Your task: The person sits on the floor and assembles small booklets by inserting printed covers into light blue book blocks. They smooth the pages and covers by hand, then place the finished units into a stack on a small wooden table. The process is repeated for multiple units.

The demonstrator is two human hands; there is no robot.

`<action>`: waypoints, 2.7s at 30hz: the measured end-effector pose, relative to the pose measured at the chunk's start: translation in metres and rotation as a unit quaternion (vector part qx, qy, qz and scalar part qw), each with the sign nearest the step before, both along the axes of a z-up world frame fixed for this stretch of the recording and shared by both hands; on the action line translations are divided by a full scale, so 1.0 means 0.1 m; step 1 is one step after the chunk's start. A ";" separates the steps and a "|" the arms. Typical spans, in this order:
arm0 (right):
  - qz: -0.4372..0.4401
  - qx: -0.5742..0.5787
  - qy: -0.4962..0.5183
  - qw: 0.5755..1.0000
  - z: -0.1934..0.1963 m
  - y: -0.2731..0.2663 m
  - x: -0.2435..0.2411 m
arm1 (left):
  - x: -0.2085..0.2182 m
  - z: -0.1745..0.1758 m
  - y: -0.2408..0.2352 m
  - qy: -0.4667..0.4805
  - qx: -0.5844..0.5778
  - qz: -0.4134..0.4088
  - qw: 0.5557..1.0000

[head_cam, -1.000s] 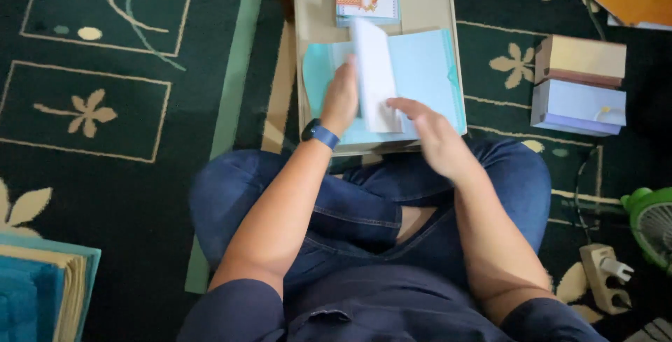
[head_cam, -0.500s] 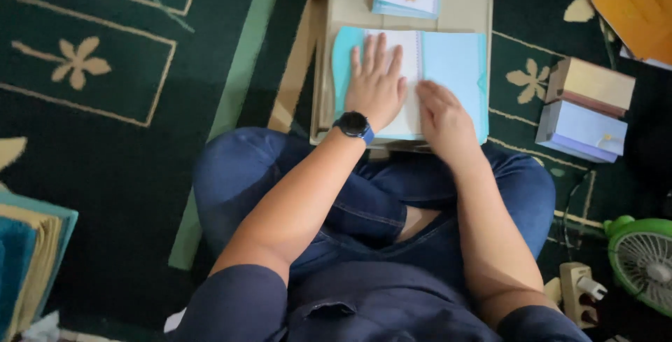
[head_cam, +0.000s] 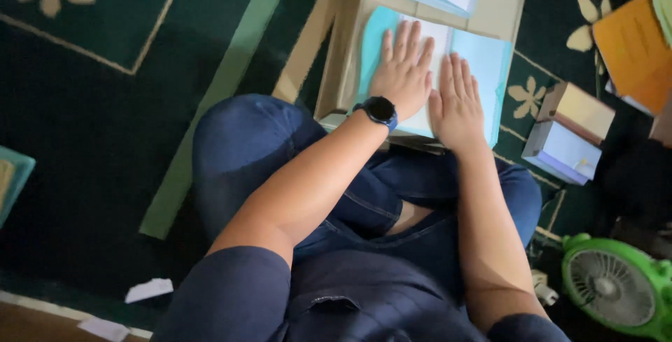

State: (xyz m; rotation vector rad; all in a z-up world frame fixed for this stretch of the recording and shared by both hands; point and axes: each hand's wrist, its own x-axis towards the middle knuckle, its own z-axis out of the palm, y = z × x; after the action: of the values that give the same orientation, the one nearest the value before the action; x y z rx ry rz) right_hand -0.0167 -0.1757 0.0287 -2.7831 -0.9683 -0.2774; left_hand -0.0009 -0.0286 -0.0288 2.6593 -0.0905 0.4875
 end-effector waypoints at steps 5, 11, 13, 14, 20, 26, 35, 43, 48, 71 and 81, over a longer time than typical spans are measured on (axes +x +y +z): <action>0.021 -0.032 0.063 0.997 -0.07 -0.01 0.36 | 0.01 0.00 -0.02 0.041 0.041 -0.007 0.998; 0.024 -0.020 0.029 0.999 -0.14 0.06 0.62 | 0.07 -0.03 -0.03 0.011 0.013 0.019 1.000; 0.015 -0.021 0.029 0.999 -0.11 0.03 0.46 | 0.04 -0.08 -0.05 0.006 -0.001 0.029 1.000; 0.020 -0.024 0.035 0.999 -0.06 0.02 0.35 | 0.06 -0.10 -0.05 -0.007 -0.018 0.036 0.999; 0.008 -0.033 0.065 0.997 0.00 -0.07 0.11 | 0.07 -0.10 -0.04 0.035 0.020 0.016 0.999; -0.014 -0.051 0.083 0.995 -0.11 0.06 0.61 | 0.06 -0.06 -0.01 0.032 0.022 0.021 0.999; -0.007 0.012 0.000 1.000 -0.21 -0.08 0.24 | 0.15 -0.14 -0.11 0.025 0.067 0.062 0.996; -0.046 0.543 0.228 0.807 -0.33 -0.54 0.40 | 0.05 0.37 0.07 0.117 0.038 -0.271 0.955; -0.090 0.803 0.385 0.446 0.00 -0.57 0.38 | 0.13 0.41 0.11 0.176 0.057 -0.256 0.949; -0.078 0.770 0.417 0.477 0.04 -0.58 0.40 | -0.13 0.84 0.77 0.037 -0.149 -0.123 0.981; -0.057 0.339 0.243 0.907 0.36 -0.09 -0.06 | -0.09 0.34 0.39 -0.031 -0.218 0.047 0.974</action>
State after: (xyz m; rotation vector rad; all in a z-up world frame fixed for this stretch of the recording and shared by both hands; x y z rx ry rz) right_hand -0.0229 -0.1845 0.0650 -2.1039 -0.4617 0.0678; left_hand -0.0100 0.0104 0.0048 2.2246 0.1126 0.5486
